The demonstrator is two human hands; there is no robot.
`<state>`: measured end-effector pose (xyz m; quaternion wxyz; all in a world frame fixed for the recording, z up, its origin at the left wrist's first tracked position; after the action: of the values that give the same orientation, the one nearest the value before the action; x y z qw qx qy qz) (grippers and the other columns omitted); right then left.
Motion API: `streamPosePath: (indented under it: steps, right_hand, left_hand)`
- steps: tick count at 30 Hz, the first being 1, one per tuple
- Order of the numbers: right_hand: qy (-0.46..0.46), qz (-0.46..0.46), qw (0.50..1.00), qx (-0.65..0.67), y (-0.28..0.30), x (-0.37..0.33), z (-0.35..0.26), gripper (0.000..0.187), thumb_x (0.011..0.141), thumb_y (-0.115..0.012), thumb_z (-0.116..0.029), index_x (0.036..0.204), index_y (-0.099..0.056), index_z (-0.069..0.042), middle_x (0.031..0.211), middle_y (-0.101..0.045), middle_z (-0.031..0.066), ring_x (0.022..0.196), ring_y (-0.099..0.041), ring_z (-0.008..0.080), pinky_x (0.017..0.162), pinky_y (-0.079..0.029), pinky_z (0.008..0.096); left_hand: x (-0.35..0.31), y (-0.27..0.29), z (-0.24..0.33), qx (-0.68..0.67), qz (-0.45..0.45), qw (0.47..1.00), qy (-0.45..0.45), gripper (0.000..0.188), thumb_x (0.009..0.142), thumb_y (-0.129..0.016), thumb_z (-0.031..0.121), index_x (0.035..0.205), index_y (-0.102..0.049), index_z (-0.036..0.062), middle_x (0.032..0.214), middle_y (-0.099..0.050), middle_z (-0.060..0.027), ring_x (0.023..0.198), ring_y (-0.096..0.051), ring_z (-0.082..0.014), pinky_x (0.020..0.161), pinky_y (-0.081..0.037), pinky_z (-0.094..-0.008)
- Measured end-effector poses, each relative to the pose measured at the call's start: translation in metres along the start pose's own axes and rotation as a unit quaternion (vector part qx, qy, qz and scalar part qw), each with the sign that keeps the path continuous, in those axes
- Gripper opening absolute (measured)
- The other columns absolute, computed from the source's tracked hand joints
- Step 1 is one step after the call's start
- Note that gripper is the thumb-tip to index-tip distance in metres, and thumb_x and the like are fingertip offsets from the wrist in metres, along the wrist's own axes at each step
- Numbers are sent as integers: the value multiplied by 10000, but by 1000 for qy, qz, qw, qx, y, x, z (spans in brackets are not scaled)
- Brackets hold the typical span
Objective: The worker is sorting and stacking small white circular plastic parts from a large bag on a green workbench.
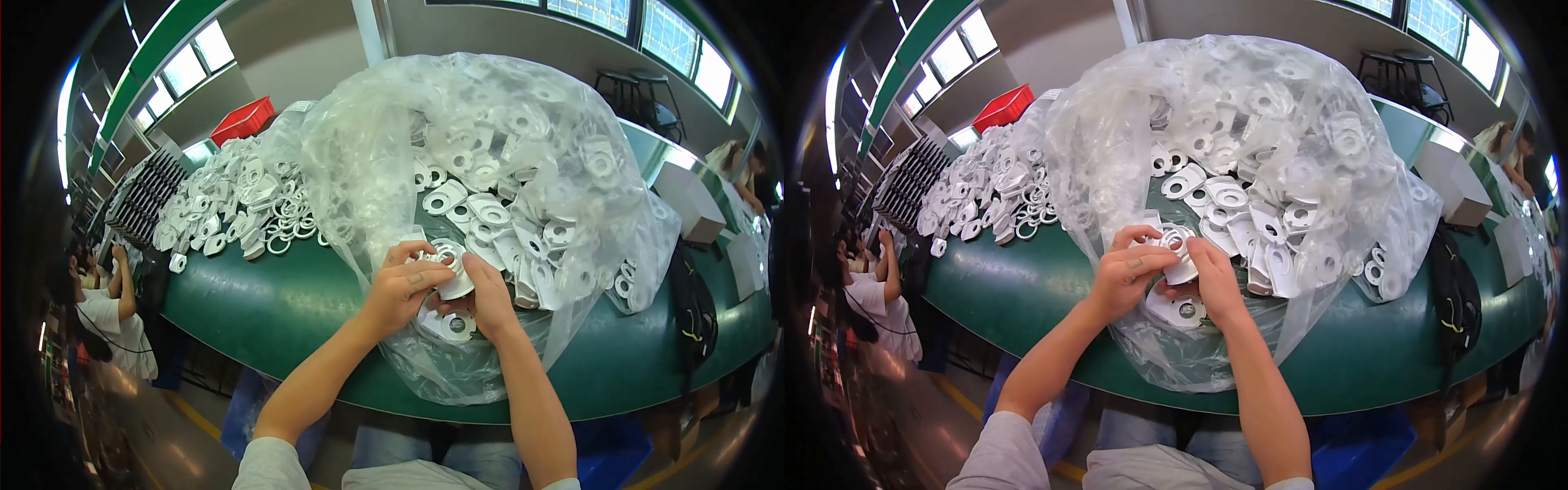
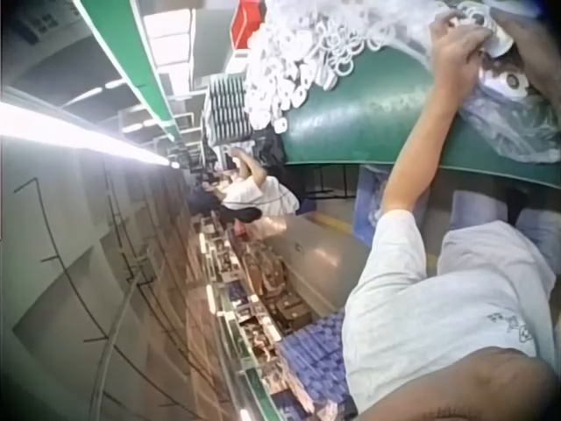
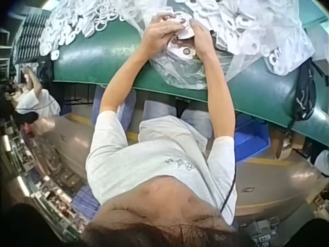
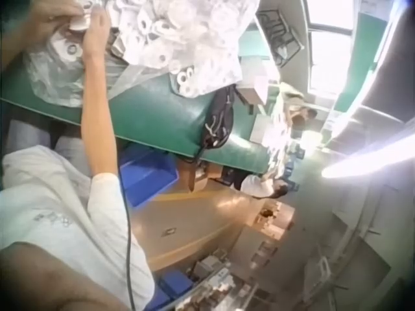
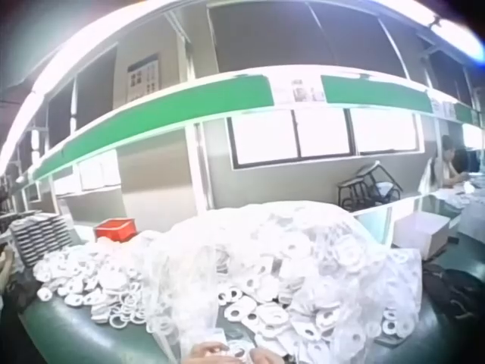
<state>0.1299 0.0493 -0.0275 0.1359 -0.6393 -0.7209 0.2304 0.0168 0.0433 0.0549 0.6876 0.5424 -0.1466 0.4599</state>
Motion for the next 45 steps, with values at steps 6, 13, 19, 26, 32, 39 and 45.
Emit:
streamPosePath:
  steps: [6,13,19,26,32,39,45]
  right_hand:
    - [-16,3,1000,-1,0,-2,1,379,989,-347,-311,1074,-511,19,898,-626,151,670,-657,255,527,-541,295]
    - [-9,-10,1000,-2,-3,-2,-3,378,989,-349,-316,1067,-512,16,898,-623,149,662,-654,248,529,-538,296]
    - [-6,11,1000,13,0,-1,-2,360,990,-357,-310,1023,-531,3,877,-620,123,635,-656,210,504,-556,275]
    - [-5,4,1000,20,-1,-2,-2,347,993,-345,-292,1061,-508,6,896,-617,134,651,-649,230,518,-547,308]
    - [-4,-12,1000,12,-2,-1,0,350,993,-355,-312,1044,-513,-4,872,-619,131,652,-652,231,518,-548,301]
    - [-6,11,1000,-10,3,1,3,358,985,-369,-334,1040,-526,-17,870,-619,120,660,-647,207,516,-551,297]
    - [-5,13,1000,-24,4,0,5,370,984,-363,-332,1013,-545,-11,891,-617,105,657,-631,185,519,-547,286]
  left_hand:
    - [1,4,-4,-29,8,999,39,391,674,-652,-70,1029,-669,94,891,-672,-20,990,-555,-248,830,-429,-331]
    - [2,5,2,-21,4,1000,-11,401,629,-647,-119,987,-687,58,915,-658,-67,964,-585,-260,762,-508,-316]
    - [2,-1,4,-16,-15,999,-25,408,627,-641,-116,988,-692,66,922,-637,-57,992,-569,-270,772,-508,-329]
    - [3,-1,3,-10,-29,999,-21,392,616,-641,-108,957,-694,77,967,-606,-55,1007,-549,-274,808,-488,-355]
    - [5,1,7,71,-32,995,-57,356,573,-675,-12,916,-672,84,1055,-565,-67,1054,-518,-281,857,-465,-376]
    - [2,-11,22,188,-34,978,-85,475,540,-666,33,1007,-652,121,1026,-572,-50,1022,-521,-260,834,-457,-366]
    - [-2,-13,26,221,-38,971,-89,420,544,-670,91,963,-644,76,937,-564,-26,929,-527,-243,788,-459,-368]
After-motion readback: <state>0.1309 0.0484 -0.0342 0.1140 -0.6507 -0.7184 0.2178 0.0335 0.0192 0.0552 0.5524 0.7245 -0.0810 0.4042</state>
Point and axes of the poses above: each hand's wrist, its own x-axis towards the middle knuckle, its own y-axis out of the back of the hand, z = x × y, the point moved 8 cm from there along x, towards the middle knuckle
